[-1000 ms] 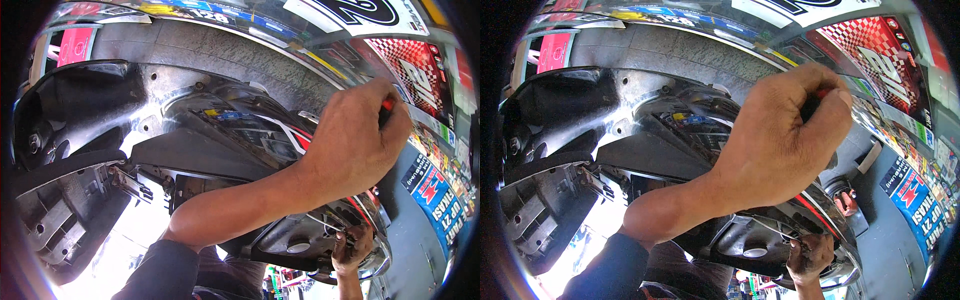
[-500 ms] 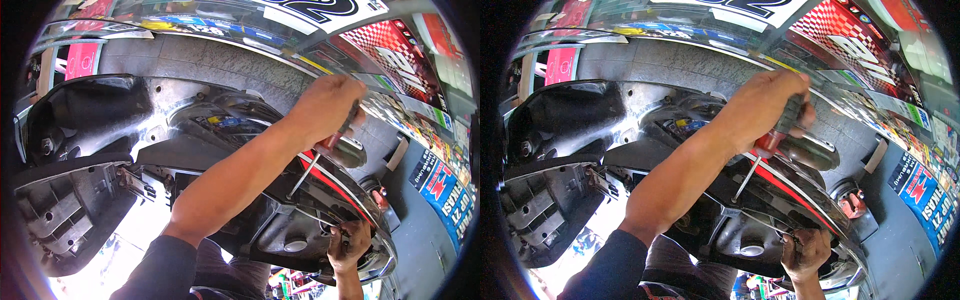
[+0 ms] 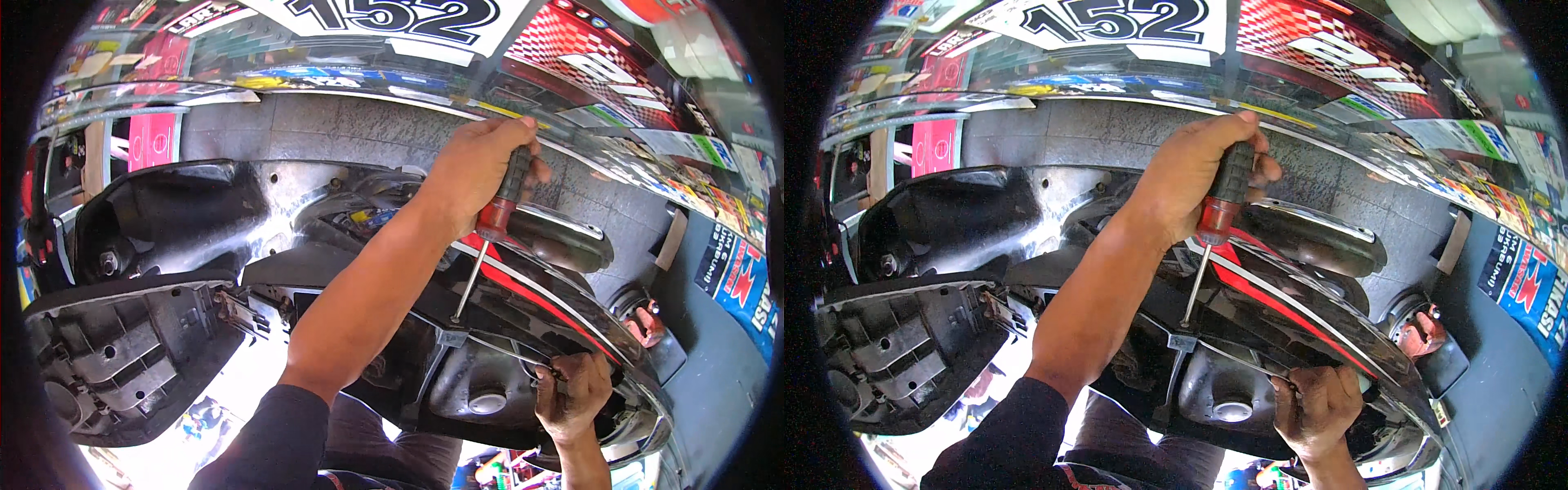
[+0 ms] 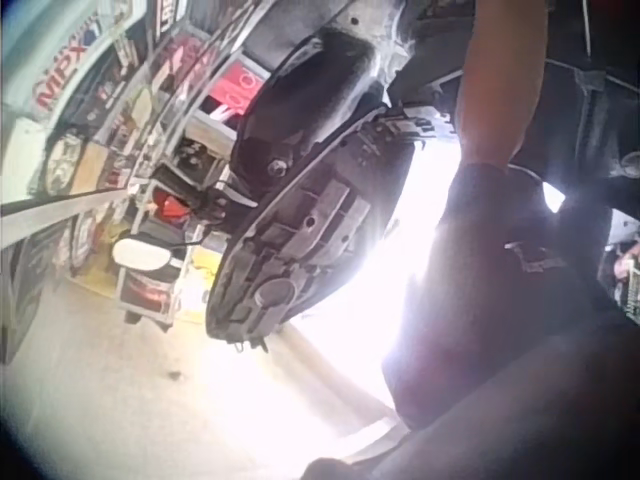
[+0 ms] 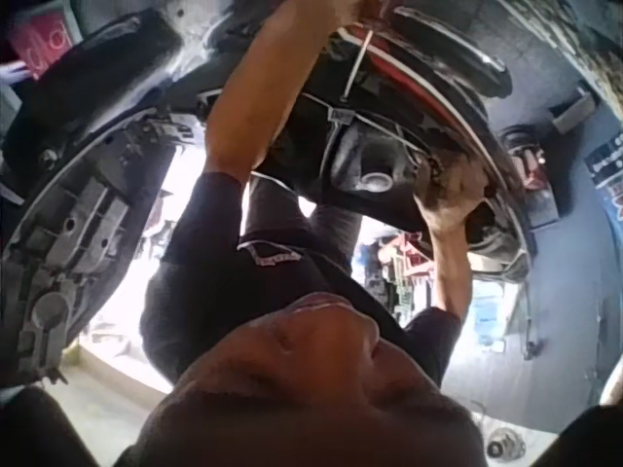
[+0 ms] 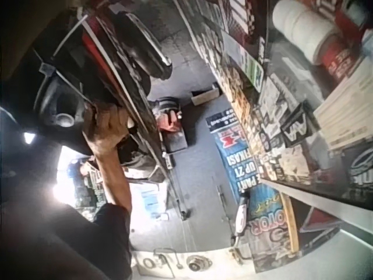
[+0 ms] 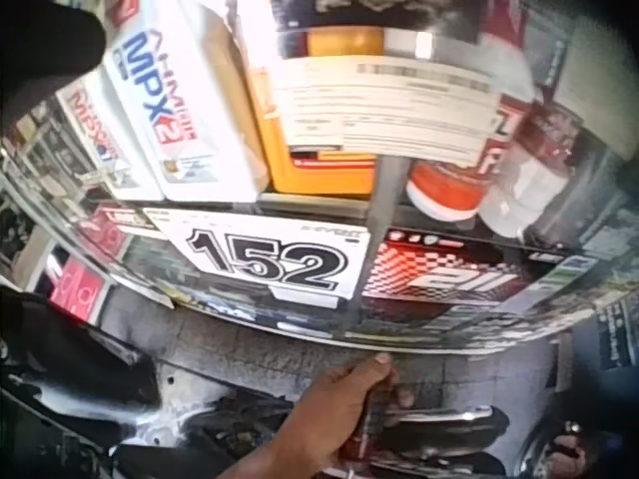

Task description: The person uses a screwdriver to remove screws from the rear body panel of a motorcycle. They manipulate the panel to detach it from the frame, then reposition it and use the screwdriver to fasten it back into place. The task involves repeated screwing and unscrewing actions on the motorcycle's rear section.

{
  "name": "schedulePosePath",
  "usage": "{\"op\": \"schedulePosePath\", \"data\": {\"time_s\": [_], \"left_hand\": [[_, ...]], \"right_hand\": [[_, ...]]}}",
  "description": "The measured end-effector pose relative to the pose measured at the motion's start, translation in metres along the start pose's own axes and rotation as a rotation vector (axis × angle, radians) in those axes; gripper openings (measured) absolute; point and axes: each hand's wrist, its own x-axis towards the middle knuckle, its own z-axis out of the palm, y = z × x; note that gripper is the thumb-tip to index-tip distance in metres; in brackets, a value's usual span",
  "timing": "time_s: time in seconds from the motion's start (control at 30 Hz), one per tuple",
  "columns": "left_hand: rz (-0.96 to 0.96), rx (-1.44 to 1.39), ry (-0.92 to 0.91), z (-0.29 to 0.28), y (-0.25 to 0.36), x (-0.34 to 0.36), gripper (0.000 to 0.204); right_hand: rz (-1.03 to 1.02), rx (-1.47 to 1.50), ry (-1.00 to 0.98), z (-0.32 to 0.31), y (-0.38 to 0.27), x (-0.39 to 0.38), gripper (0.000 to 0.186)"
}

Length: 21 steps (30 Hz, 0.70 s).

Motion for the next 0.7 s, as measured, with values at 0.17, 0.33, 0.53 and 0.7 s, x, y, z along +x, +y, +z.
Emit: {"op": "schedulePosePath", "data": {"time_s": [0.17,0.33,0.53,0.7], "left_hand": [[-0.06,0.024,-0.165,0.006,0.006,-0.001,0.046],[0.001,-0.137,-0.22,-0.011,-0.006,-0.004,0.049],[0.012,0.119,0.145,-0.005,0.014,-0.009,0.042],[-0.164,-0.41,-0.436,-0.027,0.009,0.006,0.05]], "right_hand": [[-0.009,0.0,-0.015,0.0,0.004,-0.002,0.021],[-0.018,0.014,0.021,0.0,0.004,-0.002,0.024],[-0.034,0.035,0.041,0.001,0.008,-0.004,0.023],[-0.044,0.038,0.051,-0.001,0.01,-0.002,0.025]]}}
